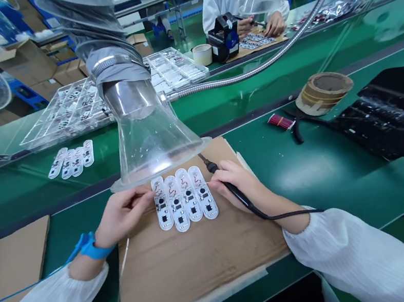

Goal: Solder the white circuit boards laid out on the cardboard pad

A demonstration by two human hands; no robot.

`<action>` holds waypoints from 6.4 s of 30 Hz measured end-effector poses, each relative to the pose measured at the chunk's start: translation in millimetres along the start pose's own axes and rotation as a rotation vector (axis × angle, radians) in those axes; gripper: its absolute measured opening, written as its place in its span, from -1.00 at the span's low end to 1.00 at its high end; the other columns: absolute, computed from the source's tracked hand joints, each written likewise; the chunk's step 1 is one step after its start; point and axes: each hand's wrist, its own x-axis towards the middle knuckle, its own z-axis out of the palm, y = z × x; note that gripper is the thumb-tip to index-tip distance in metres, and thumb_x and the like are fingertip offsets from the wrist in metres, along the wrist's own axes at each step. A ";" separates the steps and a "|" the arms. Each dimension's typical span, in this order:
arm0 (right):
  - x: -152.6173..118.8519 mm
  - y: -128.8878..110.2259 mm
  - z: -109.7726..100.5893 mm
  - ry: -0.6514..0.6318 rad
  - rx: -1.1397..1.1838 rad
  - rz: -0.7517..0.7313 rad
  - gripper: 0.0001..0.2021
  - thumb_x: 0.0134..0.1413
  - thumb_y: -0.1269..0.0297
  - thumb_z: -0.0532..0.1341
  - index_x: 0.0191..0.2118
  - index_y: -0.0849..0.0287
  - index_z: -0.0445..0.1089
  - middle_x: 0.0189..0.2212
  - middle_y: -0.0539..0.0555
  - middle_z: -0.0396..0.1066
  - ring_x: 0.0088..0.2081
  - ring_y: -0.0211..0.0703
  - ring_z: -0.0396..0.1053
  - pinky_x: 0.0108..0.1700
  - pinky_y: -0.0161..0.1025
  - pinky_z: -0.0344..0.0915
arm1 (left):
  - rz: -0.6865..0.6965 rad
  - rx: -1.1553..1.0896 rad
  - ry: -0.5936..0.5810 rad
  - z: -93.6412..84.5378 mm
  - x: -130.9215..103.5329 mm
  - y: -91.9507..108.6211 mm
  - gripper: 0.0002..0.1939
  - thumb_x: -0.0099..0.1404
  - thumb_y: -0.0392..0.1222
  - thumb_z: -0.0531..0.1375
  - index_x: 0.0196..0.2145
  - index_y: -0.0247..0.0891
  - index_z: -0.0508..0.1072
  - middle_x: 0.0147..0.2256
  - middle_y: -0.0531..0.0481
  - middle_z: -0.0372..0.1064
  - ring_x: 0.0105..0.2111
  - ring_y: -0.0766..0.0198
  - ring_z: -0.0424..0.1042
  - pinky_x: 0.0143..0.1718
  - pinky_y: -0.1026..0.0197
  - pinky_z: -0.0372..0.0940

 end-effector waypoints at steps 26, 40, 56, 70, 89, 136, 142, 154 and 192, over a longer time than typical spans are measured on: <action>-23.0 4.8 -19.5 0.179 0.471 0.372 -0.76 0.38 0.07 0.27 -0.28 0.11 0.44 -0.53 -0.01 0.43 -0.56 -0.29 0.37 -0.51 -0.30 0.27 | 0.339 0.389 0.147 -0.4 -8.1 -33.3 -0.65 0.49 -0.15 0.19 -0.48 -0.28 0.38 -0.60 0.20 -0.02 -0.64 0.45 0.04 -0.59 0.33 -0.03; -24.1 4.6 -21.3 0.133 0.355 0.358 -0.71 0.36 -0.01 0.25 -0.30 0.09 0.43 -0.51 0.02 0.42 -0.56 -0.24 0.31 -0.54 -0.24 0.21 | 0.327 0.380 0.065 1.6 -6.6 -31.7 -0.64 0.52 -0.07 0.17 -0.41 -0.25 0.54 -0.62 0.16 0.12 -0.63 0.41 0.12 -0.55 0.33 0.02; -21.8 -5.2 -15.0 0.172 0.421 0.376 -0.73 0.38 0.00 0.25 -0.27 0.08 0.43 -0.53 -0.01 0.42 -0.55 -0.26 0.35 -0.53 -0.26 0.23 | 0.298 0.352 0.154 0.6 -7.8 -28.7 -0.69 0.46 -0.08 0.21 -0.43 -0.25 0.50 -0.64 0.18 0.12 -0.64 0.43 0.14 -0.55 0.33 0.03; -22.9 -3.2 -17.7 0.089 0.231 0.258 -0.79 0.40 0.10 0.22 -0.26 0.06 0.43 -0.46 0.01 0.46 -0.52 -0.24 0.36 -0.48 -0.24 0.25 | 0.398 0.350 0.114 2.1 -5.1 -26.7 -0.75 0.50 -0.15 0.22 -0.36 -0.24 0.53 -0.61 0.19 0.13 -0.61 0.43 0.16 -0.54 0.31 0.04; -15.9 -21.7 -3.9 0.201 0.362 0.299 -0.80 0.40 0.13 0.24 -0.26 0.08 0.45 -0.53 -0.02 0.42 -0.54 -0.27 0.37 -0.50 -0.29 0.27 | 0.365 0.301 0.280 -7.2 -0.5 -31.9 -0.63 0.39 -0.29 0.26 -0.45 -0.20 0.12 -0.60 0.25 0.01 -0.63 0.47 0.11 -0.55 0.39 0.04; -8.0 -24.0 -2.5 -0.011 0.131 0.221 -0.82 0.38 0.16 0.23 -0.26 0.10 0.44 -0.47 0.00 0.53 -0.51 -0.26 0.45 -0.50 -0.32 0.31 | 0.456 0.286 0.224 -4.0 3.2 -29.2 -0.78 0.40 -0.32 0.23 -0.40 -0.21 0.29 -0.58 0.21 0.01 -0.63 0.43 0.03 -0.59 0.31 -0.08; 7.8 -35.1 -15.1 -0.159 -0.004 0.173 -0.88 0.30 0.25 0.26 -0.31 0.09 0.41 -0.40 -0.02 0.58 -0.50 -0.29 0.45 -0.49 -0.35 0.25 | 0.420 0.194 0.355 -3.9 2.3 -36.5 -0.85 0.38 -0.34 0.24 -0.32 -0.21 0.33 -0.54 0.21 0.05 -0.58 0.42 0.12 -0.52 0.33 0.05; 18.1 -46.4 -25.8 0.134 0.007 0.025 -0.85 0.35 0.24 0.23 -0.31 0.05 0.43 -0.50 -0.01 0.49 -0.53 -0.23 0.41 -0.49 -0.23 0.25 | 0.446 0.104 0.429 -3.6 4.6 -42.1 -0.89 0.38 -0.35 0.23 -0.28 -0.23 0.35 -0.54 0.21 0.02 -0.55 0.40 0.11 -0.48 0.30 0.08; 3.0 -28.3 16.8 0.097 0.163 0.005 -0.87 0.38 0.27 0.19 -0.26 0.04 0.41 -0.41 0.00 0.55 -0.44 -0.21 0.50 -0.44 -0.23 0.35 | 0.523 0.155 0.341 -4.5 0.5 -38.9 -0.88 0.33 -0.38 0.26 -0.29 -0.23 0.38 -0.54 0.21 0.06 -0.57 0.43 0.08 -0.51 0.31 0.04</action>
